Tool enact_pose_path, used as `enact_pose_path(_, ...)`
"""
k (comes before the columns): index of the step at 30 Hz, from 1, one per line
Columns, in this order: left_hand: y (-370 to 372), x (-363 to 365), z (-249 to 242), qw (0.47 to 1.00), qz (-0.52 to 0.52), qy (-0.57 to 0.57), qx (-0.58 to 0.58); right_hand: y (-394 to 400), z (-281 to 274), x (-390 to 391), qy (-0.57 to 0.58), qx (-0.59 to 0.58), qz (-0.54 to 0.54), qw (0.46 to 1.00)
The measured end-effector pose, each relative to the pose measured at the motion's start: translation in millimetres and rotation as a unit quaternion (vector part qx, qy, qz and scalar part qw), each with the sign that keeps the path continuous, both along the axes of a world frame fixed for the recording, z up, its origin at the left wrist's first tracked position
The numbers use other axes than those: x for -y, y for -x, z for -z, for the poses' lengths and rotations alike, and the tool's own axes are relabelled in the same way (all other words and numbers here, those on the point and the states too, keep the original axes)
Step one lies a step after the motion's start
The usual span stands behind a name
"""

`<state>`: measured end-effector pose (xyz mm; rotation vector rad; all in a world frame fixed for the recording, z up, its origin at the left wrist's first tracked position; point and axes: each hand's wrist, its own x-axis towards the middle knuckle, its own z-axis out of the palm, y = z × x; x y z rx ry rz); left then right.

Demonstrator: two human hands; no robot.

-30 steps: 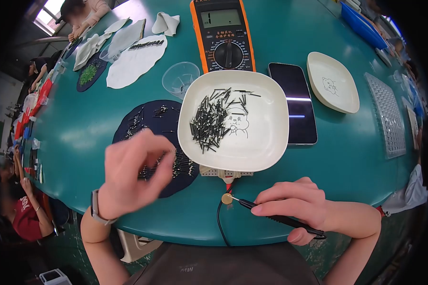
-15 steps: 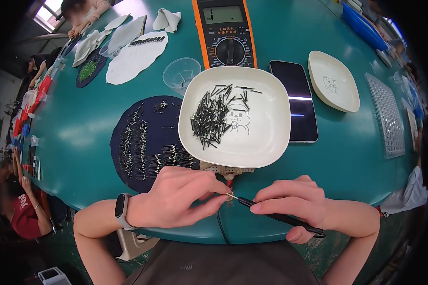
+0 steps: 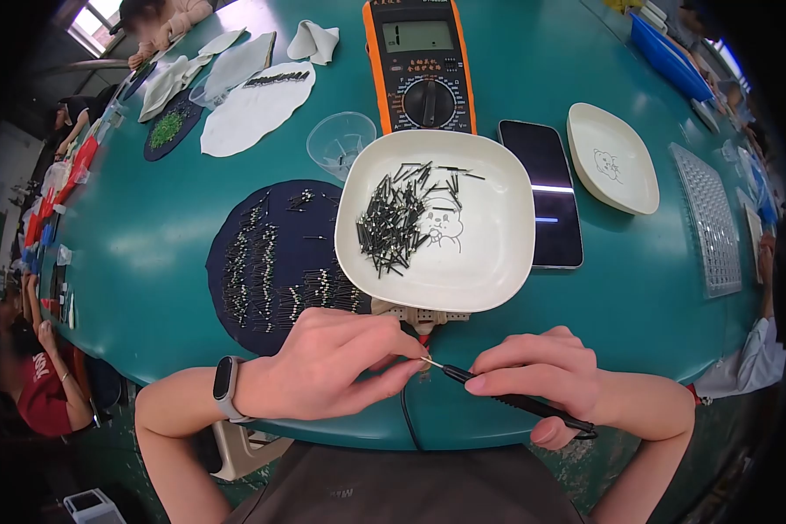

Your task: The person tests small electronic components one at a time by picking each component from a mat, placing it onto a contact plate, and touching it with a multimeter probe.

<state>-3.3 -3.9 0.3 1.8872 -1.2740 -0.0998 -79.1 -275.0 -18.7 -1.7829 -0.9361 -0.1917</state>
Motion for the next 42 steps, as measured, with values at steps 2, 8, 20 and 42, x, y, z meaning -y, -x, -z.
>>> enact_pose_path(2,0,-3,-5,0.999,-0.017,0.018,0.048,0,0,0,-0.004,0.0,0.003,1.0)
enact_pose_path(8,-45,-36,-35,0.962,-0.214,-0.112,0.129,1,3,-1,-0.024,-0.005,0.007,1.0)
enact_pose_path(20,-48,-29,-28,0.88,-0.188,-0.164,0.405,2,0,1,0.006,-0.012,0.013,1.0)
enact_pose_path(42,-2,0,-6,0.998,0.004,-0.005,-0.063,0,-3,3,0.033,-0.016,0.0,0.999)
